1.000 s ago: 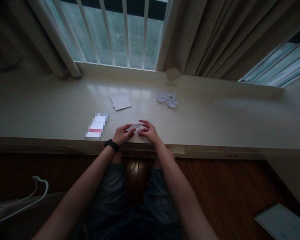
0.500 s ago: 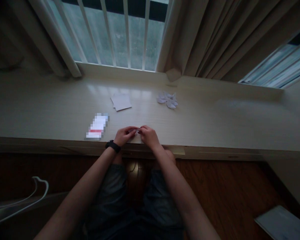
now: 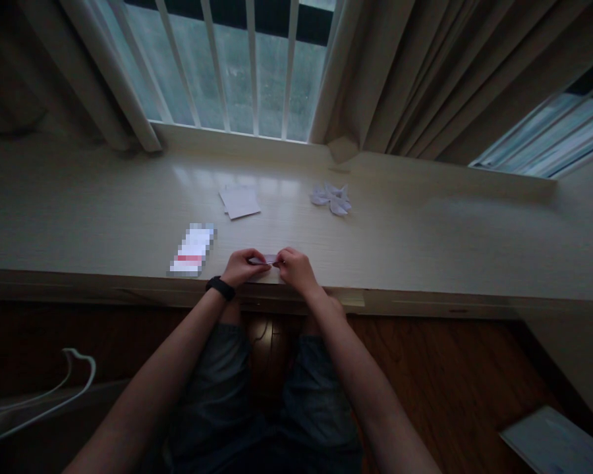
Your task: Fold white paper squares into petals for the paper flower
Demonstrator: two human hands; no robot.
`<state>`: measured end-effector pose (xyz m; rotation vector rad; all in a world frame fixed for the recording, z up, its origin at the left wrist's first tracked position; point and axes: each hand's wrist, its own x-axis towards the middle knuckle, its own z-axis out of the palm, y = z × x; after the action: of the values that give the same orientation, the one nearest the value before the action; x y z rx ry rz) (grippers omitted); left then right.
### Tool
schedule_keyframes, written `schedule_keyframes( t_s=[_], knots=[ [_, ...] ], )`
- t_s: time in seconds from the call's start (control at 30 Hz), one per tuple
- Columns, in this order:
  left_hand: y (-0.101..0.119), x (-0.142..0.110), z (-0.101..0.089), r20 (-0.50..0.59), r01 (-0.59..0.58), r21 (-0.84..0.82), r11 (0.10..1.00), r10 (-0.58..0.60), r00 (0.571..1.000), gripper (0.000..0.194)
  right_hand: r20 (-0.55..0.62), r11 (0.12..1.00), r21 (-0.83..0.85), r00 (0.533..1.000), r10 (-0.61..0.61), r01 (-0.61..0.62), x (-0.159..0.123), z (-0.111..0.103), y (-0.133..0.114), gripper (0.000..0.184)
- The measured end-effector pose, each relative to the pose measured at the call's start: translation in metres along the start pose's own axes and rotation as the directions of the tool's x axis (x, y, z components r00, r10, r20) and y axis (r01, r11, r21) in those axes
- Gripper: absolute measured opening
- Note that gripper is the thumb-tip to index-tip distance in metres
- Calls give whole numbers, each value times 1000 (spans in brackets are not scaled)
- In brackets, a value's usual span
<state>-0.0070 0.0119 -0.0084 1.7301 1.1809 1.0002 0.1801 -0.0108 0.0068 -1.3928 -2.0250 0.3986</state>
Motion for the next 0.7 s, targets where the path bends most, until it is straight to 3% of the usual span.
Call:
schedule_keyframes(
  t_s=[0.1,0.2,0.33,0.4,0.5,0.57,0.7],
  knots=[
    [2,-1,0,18,0,-1,1000,0,1000,36,79,1000,-11,996,29,-28,-1,1,-1,10],
    [3,-1,0,5,17,18,1000,-17,1000,40,69,980,145,990,123,-132,-1,4,3,5],
    [5,-1,-2,0,26,18,999,-26,1000,40,115,779,547,949,293,-307,-2,8,7,25],
    [6,-2,-3,15,34,-11,999,-34,999,41,149,669,657,930,336,-347,-2,10,7,32],
    [6,-2,-4,30,57,-63,996,-55,998,42,158,580,731,917,367,-358,0,11,5,40],
    [4,-1,-4,27,57,-68,996,-56,998,42,169,557,749,916,365,-360,1,10,5,43],
    [0,-1,-3,80,-41,6,999,41,996,34,148,594,731,928,341,-335,1,8,6,43]
  ],
)
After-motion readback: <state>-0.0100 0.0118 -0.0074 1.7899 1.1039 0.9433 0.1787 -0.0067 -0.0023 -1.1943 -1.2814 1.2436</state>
